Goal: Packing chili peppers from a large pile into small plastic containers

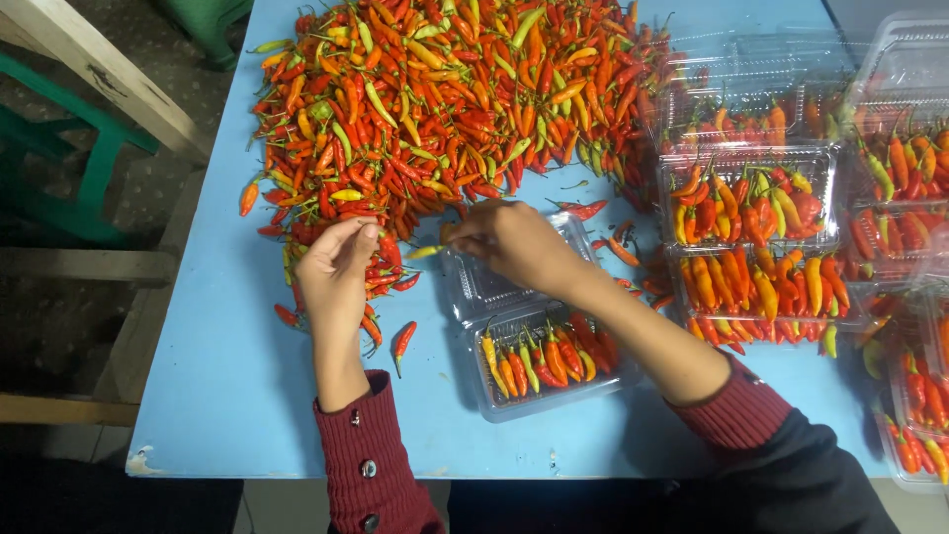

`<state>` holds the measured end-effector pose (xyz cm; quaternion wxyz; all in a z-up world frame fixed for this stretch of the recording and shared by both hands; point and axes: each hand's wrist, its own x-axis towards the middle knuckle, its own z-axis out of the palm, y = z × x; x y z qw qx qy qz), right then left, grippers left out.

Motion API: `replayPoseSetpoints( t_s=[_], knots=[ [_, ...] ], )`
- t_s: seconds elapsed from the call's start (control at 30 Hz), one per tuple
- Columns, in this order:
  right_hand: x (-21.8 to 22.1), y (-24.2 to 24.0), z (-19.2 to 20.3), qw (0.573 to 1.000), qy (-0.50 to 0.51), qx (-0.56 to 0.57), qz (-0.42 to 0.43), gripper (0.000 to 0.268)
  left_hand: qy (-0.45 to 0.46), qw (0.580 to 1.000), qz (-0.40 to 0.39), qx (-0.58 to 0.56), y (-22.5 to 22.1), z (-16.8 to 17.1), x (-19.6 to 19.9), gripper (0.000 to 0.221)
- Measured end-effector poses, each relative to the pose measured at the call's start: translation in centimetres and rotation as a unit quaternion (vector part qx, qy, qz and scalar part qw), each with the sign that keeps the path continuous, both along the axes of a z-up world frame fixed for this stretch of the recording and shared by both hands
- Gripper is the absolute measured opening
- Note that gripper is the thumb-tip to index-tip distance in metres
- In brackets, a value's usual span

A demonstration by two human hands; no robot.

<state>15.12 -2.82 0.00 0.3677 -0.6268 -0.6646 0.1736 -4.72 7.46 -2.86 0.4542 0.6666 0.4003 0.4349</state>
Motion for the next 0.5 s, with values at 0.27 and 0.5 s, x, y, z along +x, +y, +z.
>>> replayPoseSetpoints(
  t_s=[0.27, 0.5],
  knots=[
    [4.9, -8.4, 2.4, 0.996, 0.046, -0.062, -0.054, 0.014, -0.054, 0.982, -0.165, -0.075, -3.4, -0.6, 3.0, 0.018],
    [7.5, -12.8, 1.3, 0.990, -0.010, -0.140, -0.023, 0.015, 0.022, 0.953, -0.297, -0.054, -7.9, 1.1, 5.4, 0.018]
  ],
)
